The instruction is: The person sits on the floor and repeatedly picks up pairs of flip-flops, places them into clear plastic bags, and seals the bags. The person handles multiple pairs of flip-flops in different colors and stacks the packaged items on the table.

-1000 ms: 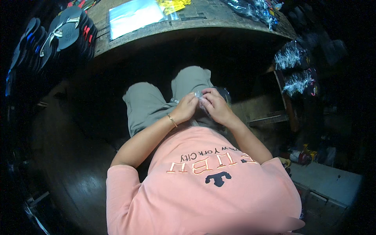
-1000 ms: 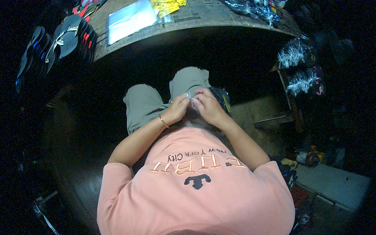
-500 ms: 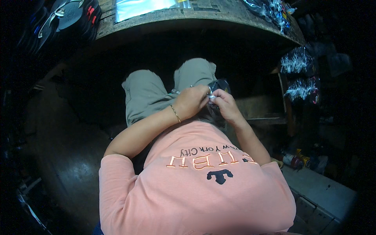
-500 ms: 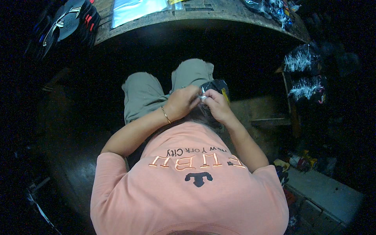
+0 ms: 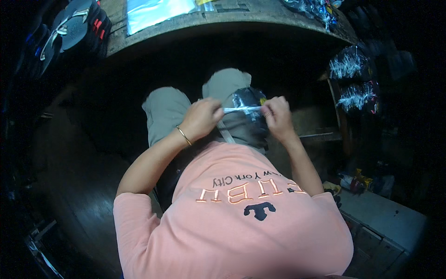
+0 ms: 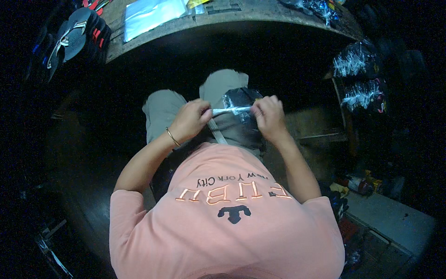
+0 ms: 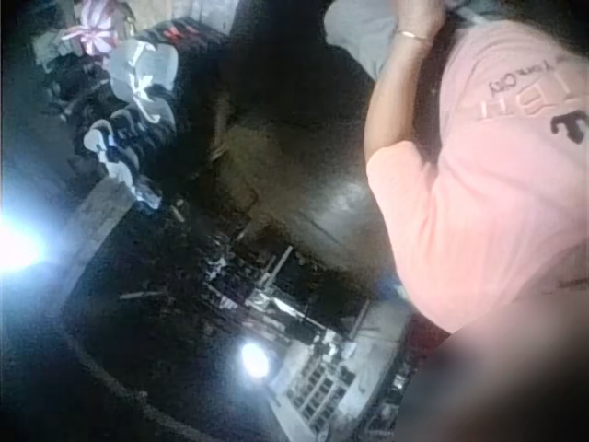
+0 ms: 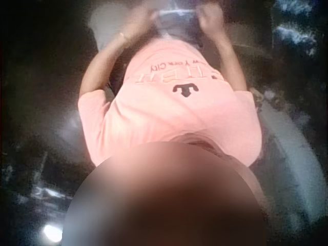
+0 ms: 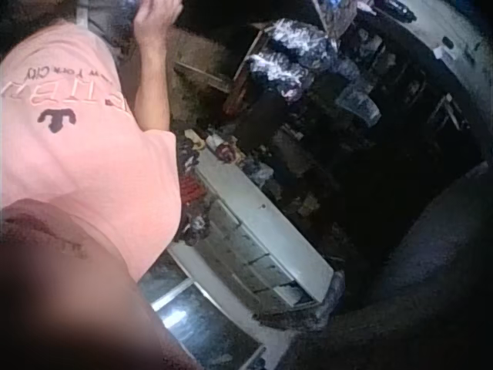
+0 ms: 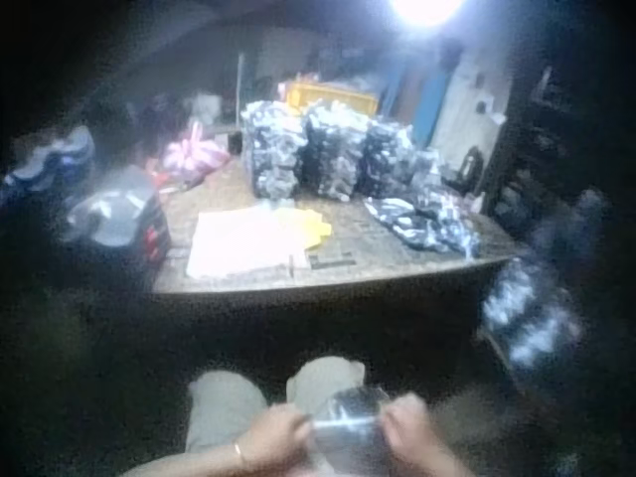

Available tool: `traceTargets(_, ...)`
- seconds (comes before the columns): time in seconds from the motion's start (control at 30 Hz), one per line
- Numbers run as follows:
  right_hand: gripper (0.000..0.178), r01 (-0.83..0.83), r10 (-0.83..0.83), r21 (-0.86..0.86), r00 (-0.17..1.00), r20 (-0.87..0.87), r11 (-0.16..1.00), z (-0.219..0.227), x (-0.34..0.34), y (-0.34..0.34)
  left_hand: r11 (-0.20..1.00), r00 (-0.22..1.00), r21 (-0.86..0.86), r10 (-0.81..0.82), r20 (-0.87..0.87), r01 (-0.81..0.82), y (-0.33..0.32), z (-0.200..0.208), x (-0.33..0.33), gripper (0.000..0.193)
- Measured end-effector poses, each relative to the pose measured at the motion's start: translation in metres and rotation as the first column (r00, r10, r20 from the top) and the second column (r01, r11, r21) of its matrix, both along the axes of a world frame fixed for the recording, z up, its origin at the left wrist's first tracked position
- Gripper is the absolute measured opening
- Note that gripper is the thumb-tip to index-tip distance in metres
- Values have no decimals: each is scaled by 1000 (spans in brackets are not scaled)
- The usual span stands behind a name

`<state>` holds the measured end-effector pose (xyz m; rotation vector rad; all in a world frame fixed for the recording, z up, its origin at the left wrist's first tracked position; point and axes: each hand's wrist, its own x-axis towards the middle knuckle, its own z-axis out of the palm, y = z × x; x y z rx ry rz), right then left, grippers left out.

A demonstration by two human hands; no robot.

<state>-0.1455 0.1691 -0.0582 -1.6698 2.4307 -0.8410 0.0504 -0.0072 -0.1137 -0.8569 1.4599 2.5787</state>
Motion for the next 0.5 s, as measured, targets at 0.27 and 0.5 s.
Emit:
traceTargets(0.27,18,-375,363,23,877,-314,927,15,27,-59,961,921,270,153,-359,-55,4,-3,-16,23)
traceTargets(0.5,22,-270,263,-91,718,645,959,-20,24,-78,917,909,-54,382,-165,-395,7,-11,-15,21)
